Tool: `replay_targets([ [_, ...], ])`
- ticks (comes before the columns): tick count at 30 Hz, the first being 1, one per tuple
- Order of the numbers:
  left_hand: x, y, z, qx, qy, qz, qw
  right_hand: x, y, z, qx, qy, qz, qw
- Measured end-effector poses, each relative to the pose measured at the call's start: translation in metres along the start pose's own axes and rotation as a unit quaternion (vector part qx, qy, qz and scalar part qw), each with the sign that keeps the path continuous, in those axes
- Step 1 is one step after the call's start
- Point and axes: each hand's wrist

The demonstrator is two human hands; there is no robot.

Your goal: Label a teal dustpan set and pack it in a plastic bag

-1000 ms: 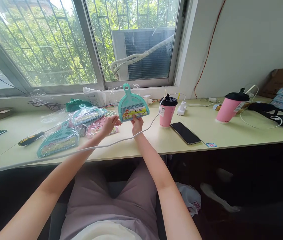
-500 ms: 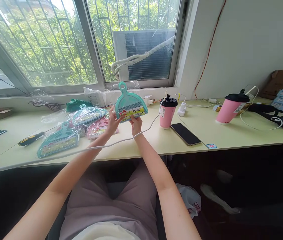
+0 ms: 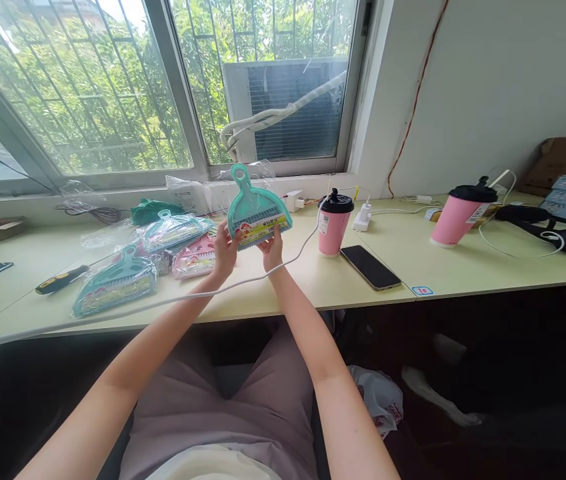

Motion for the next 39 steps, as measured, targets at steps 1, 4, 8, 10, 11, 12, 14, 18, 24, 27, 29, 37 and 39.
replay_targets([
  [1,-0.002,0.000,0.000,0.002,-0.002,0.004,1.000,0.002,0.000,-0.001,-0.005,0.008,-0.004,1.000],
  [4,-0.007,0.000,0.003,0.007,0.001,0.014,1.000,0.008,0.002,-0.006,-0.036,0.018,-0.038,0.998],
  [8,-0.009,-0.002,0.006,-0.007,0.003,-0.001,1.000,0.017,0.007,-0.010,-0.026,0.028,-0.055,0.998],
  [10,-0.007,-0.005,0.006,-0.016,0.007,-0.013,1.000,0.019,0.009,-0.011,-0.019,0.027,-0.049,0.998],
  [11,-0.006,-0.007,0.006,-0.019,0.009,-0.017,1.000,0.020,0.010,-0.011,-0.021,0.024,-0.048,0.998],
  [12,-0.005,-0.008,0.005,-0.021,0.011,-0.019,1.000,0.021,0.011,-0.011,-0.023,0.021,-0.047,0.998],
  [14,-0.005,-0.011,0.004,-0.024,0.016,-0.019,0.999,0.021,0.013,-0.012,-0.010,0.020,-0.041,0.999],
  [18,-0.008,-0.011,0.004,-0.019,0.021,-0.023,0.999,0.023,0.014,-0.013,0.043,0.030,-0.025,0.998],
  [24,-0.014,-0.010,0.004,0.005,0.005,-0.009,1.000,0.026,0.015,-0.016,0.041,0.069,-0.044,0.996],
  [27,-0.017,-0.011,0.003,0.018,0.004,-0.016,1.000,0.026,0.014,-0.015,0.028,0.080,-0.059,0.995],
  [29,-0.020,-0.010,0.001,0.031,-0.016,-0.029,0.999,0.025,0.012,-0.015,0.027,0.099,-0.069,0.992],
  [37,-0.035,-0.004,-0.013,0.043,-0.168,-0.061,0.983,0.022,0.007,-0.015,0.083,0.137,-0.092,0.983],
  [39,-0.035,-0.003,-0.016,0.067,-0.173,-0.065,0.980,0.021,0.006,-0.015,0.085,0.134,-0.094,0.983],
])
Point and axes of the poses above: each hand's wrist, its own x-axis towards the middle knuckle, its own z-axis out of the palm, y = z × x, and after that the axes turned 4 degrees about x, right-handed
